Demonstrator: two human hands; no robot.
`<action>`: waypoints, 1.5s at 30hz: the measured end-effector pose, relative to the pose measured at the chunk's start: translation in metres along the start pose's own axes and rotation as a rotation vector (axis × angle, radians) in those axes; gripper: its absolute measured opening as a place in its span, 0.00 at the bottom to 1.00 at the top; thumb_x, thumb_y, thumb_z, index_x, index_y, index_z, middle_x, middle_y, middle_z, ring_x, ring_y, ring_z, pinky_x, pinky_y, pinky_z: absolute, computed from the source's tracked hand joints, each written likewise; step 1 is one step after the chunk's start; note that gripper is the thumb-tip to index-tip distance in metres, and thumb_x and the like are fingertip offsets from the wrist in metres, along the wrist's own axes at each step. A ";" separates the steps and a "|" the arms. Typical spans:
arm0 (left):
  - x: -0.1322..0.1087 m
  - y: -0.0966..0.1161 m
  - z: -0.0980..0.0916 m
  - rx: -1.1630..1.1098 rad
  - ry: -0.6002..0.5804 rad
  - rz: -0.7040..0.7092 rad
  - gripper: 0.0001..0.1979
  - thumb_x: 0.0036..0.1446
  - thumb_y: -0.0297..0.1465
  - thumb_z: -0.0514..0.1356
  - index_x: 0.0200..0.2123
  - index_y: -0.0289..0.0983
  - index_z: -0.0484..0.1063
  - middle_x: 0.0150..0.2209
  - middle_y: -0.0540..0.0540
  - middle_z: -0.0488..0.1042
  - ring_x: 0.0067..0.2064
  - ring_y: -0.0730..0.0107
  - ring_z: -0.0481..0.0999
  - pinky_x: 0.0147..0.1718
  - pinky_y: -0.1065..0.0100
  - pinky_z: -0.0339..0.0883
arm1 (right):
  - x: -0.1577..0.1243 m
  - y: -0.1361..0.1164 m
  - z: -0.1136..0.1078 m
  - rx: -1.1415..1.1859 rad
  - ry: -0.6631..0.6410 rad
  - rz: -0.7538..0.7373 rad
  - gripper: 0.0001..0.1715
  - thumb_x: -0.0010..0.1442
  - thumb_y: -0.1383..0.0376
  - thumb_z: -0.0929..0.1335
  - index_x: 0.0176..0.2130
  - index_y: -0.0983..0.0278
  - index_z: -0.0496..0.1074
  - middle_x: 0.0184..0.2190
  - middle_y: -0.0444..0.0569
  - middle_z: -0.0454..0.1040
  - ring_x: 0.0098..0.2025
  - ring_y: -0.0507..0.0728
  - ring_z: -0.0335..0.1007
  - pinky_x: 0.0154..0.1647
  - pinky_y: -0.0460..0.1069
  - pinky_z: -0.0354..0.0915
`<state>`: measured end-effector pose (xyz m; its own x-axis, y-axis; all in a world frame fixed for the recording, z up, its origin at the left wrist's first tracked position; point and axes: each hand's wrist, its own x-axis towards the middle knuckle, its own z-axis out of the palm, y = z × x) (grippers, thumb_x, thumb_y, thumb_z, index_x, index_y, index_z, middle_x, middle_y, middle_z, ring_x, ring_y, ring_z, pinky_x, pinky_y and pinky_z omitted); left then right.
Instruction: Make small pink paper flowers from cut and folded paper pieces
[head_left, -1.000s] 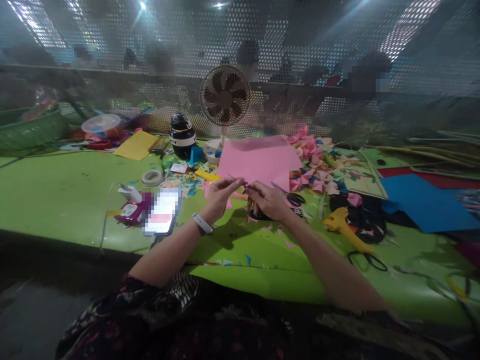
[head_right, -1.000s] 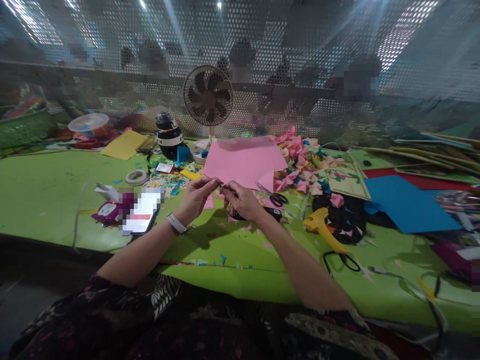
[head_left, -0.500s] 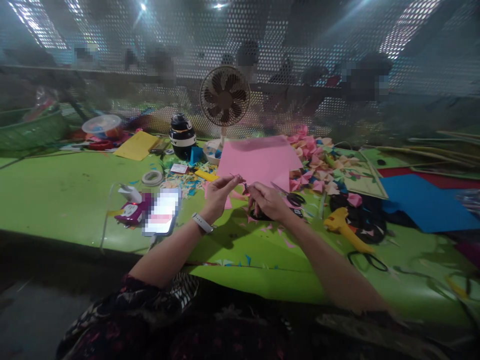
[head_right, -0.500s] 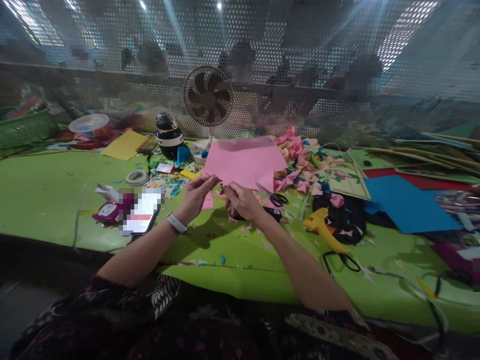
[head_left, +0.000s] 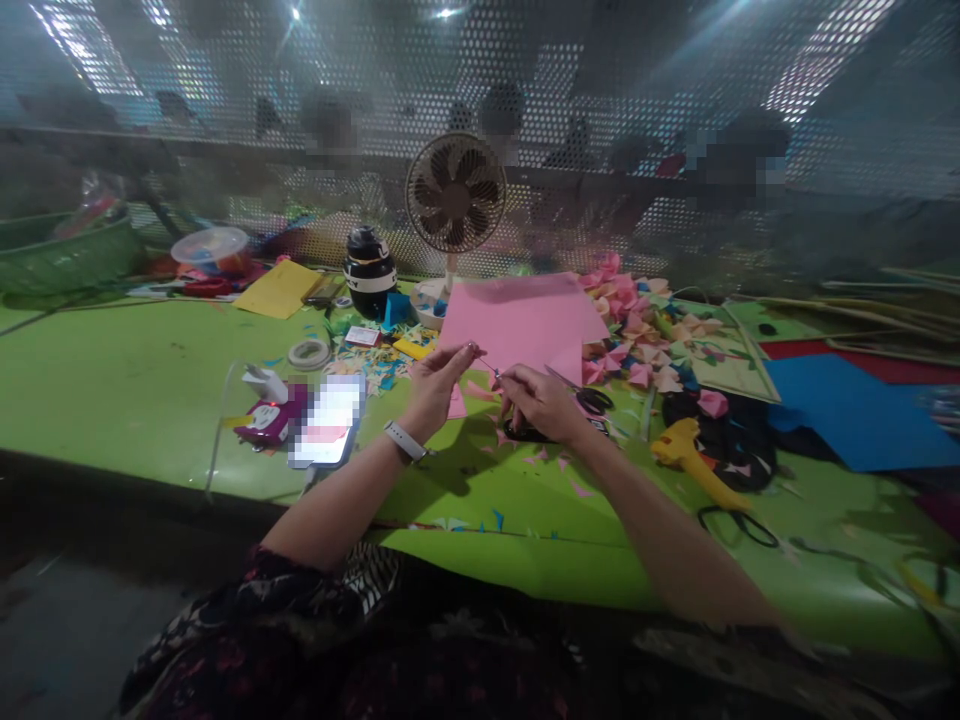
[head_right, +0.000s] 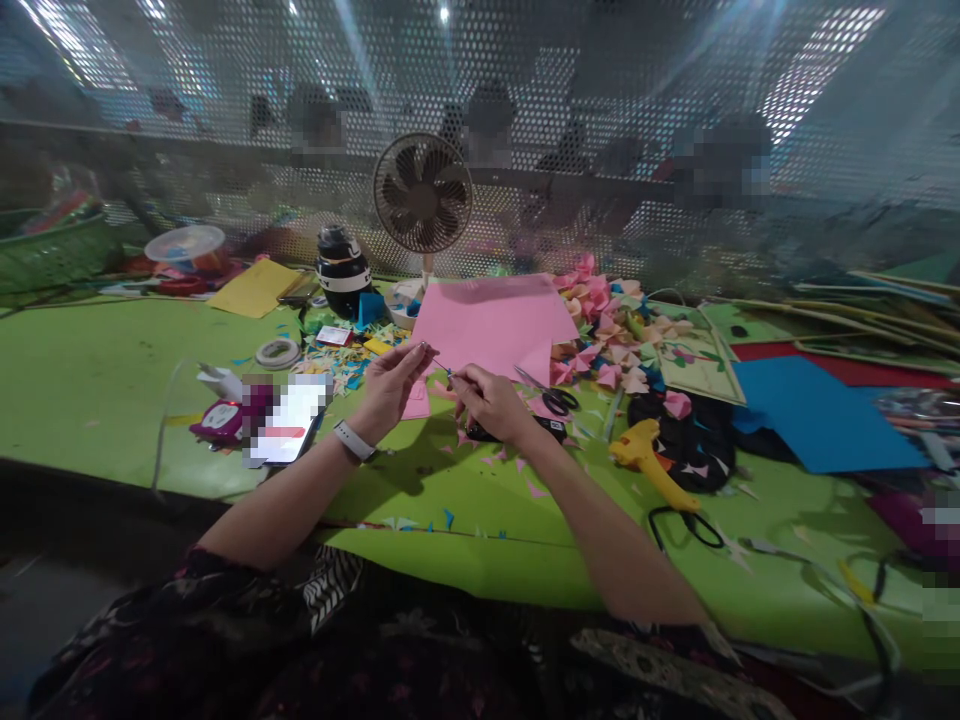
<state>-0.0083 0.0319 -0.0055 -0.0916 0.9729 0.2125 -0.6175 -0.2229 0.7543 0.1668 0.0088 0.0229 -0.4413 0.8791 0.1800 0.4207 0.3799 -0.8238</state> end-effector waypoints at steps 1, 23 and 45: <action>0.000 0.001 0.000 -0.002 0.011 -0.007 0.10 0.43 0.35 0.75 0.29 0.39 0.81 0.32 0.49 0.83 0.37 0.70 0.82 0.52 0.62 0.70 | 0.000 0.001 -0.001 -0.007 0.001 -0.003 0.15 0.66 0.52 0.63 0.36 0.61 0.66 0.23 0.42 0.76 0.17 0.52 0.70 0.22 0.47 0.63; -0.006 0.012 0.002 0.027 -0.092 -0.195 0.15 0.46 0.40 0.73 0.28 0.37 0.76 0.29 0.49 0.78 0.35 0.67 0.81 0.45 0.58 0.76 | 0.007 0.003 -0.012 0.462 0.210 0.127 0.12 0.62 0.56 0.64 0.34 0.62 0.65 0.19 0.39 0.65 0.16 0.48 0.57 0.15 0.44 0.52; -0.014 0.010 0.006 0.112 -0.292 -0.305 0.18 0.51 0.41 0.70 0.20 0.36 0.71 0.14 0.55 0.66 0.21 0.78 0.69 0.27 0.72 0.66 | -0.001 -0.012 0.002 0.638 -0.009 0.250 0.17 0.48 0.57 0.76 0.33 0.64 0.72 0.14 0.32 0.53 0.15 0.44 0.38 0.17 0.46 0.34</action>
<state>-0.0082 0.0156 0.0031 0.3165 0.9404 0.1244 -0.4917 0.0505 0.8693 0.1608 0.0028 0.0311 -0.3992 0.9149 -0.0593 -0.0376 -0.0809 -0.9960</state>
